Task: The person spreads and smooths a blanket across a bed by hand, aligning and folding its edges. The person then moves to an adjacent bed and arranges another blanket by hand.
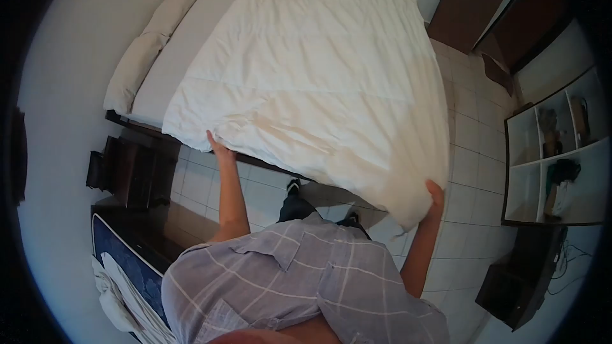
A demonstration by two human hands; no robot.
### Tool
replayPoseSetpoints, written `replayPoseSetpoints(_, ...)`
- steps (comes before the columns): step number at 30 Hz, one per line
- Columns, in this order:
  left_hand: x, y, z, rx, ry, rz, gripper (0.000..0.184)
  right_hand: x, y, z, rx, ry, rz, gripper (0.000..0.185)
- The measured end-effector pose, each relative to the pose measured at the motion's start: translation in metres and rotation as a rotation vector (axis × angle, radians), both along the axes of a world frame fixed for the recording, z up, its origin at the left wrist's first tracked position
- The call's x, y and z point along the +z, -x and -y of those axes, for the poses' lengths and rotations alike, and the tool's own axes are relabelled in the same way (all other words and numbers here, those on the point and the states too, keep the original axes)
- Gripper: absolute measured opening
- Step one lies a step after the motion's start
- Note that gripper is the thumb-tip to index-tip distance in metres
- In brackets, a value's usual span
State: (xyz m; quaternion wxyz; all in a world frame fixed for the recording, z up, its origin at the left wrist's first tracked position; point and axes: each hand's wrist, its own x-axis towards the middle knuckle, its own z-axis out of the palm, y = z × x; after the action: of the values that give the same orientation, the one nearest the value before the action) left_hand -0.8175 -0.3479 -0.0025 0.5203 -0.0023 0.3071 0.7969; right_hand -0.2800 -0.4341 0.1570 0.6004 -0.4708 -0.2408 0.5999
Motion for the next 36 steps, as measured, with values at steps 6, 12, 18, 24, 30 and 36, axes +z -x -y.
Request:
replayPoseSetpoints(6, -0.036, 0.191, -0.043, -0.048, 0.383, 0.163, 0.061, -0.008, 0.091, -0.021, -0.125, 0.077, 0.128, 0.050)
replayPoseSetpoints(12, -0.050, 0.222, -0.034, -0.285, 0.836, -0.277, 0.043, -0.094, 0.116, -0.002, -0.321, 0.223, 0.252, 0.051)
replayPoseSetpoints(18, -0.079, 0.275, -0.012, -0.058, 0.623, 0.079, 0.044, -0.098, 0.113, -0.009, -0.134, 0.360, 0.335, 0.044)
replayPoseSetpoints(24, -0.079, 0.281, -0.064, -0.258, 0.476, -0.222, 0.048, -0.110, 0.172, -0.054, 0.245, 0.434, 0.570, 0.040)
replayPoseSetpoints(30, 0.071, 0.220, -0.095, -0.202, 0.274, -0.567, 0.051, -0.006, 0.283, -0.134, 0.162, -0.161, 0.529, 0.038)
replayPoseSetpoints(36, 0.063, 0.202, -0.118, -0.337, 0.143, -0.644, 0.047, 0.163, 0.294, -0.077, 0.395, -0.289, 0.409, 0.028)
